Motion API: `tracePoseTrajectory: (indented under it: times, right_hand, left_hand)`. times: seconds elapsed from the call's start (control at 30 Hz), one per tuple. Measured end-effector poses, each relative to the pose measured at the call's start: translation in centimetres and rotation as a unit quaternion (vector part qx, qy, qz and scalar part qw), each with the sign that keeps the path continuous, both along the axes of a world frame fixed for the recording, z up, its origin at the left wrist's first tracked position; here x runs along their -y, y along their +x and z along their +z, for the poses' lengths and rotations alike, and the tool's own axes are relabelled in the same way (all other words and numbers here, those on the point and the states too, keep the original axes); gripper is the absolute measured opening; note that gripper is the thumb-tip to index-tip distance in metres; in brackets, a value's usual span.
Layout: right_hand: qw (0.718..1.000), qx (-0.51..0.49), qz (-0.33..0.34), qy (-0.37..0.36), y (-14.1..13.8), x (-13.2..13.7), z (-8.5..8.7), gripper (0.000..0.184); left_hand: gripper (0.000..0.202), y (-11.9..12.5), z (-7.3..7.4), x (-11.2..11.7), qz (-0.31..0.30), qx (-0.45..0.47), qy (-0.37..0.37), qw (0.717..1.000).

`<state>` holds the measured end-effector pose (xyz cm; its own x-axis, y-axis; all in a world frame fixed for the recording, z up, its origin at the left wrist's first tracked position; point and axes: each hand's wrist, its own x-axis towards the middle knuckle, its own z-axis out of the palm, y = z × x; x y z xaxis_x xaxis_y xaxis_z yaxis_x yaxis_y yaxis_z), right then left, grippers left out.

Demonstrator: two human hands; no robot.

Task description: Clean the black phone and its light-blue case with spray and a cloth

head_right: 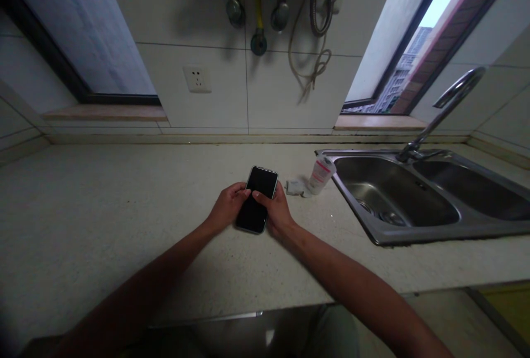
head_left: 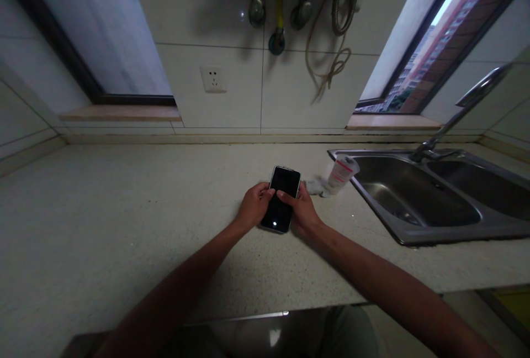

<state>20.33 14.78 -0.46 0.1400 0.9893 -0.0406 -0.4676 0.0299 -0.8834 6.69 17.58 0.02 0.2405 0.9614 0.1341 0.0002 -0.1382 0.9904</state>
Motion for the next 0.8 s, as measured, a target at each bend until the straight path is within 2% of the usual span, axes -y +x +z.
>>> tracePoseTrajectory:
  times: [0.13,0.23,0.33,0.43,0.53,0.67,0.8]
  right_hand:
    - [1.0,0.018,-0.001,0.008,0.2,-0.3,0.0,0.055]
    - [0.999,0.04,-0.012,0.028,0.5,-0.6,-0.1,0.051]
    - [0.997,0.036,-0.036,0.054,1.0,-1.2,-0.1,0.051]
    - [0.995,0.025,-0.065,0.065,1.8,-1.9,-0.1,0.049]
    - [0.995,0.021,-0.075,0.064,2.3,-2.3,-0.1,0.048]
    - [0.996,0.026,-0.066,0.058,2.3,-2.3,-0.4,0.05]
    - [0.997,0.029,-0.055,0.051,2.4,-2.3,-0.4,0.051]
  left_hand:
    - [0.019,0.2,-0.3,0.1,0.02,-0.02,0.031,0.999]
    - [0.03,0.2,-0.5,0.2,0.014,-0.013,0.022,1.0]
    - [0.052,-0.1,-0.5,0.2,-0.063,0.014,-0.046,0.997]
    - [0.068,-0.7,-0.5,0.2,-0.153,0.014,-0.143,0.978]
    - [0.063,-1.2,-0.7,0.1,-0.182,0.013,-0.181,0.967]
    - [0.051,-1.3,-1.1,0.0,-0.161,0.026,-0.195,0.967]
    - [0.05,-1.0,-1.0,0.1,-0.15,0.009,-0.189,0.97]
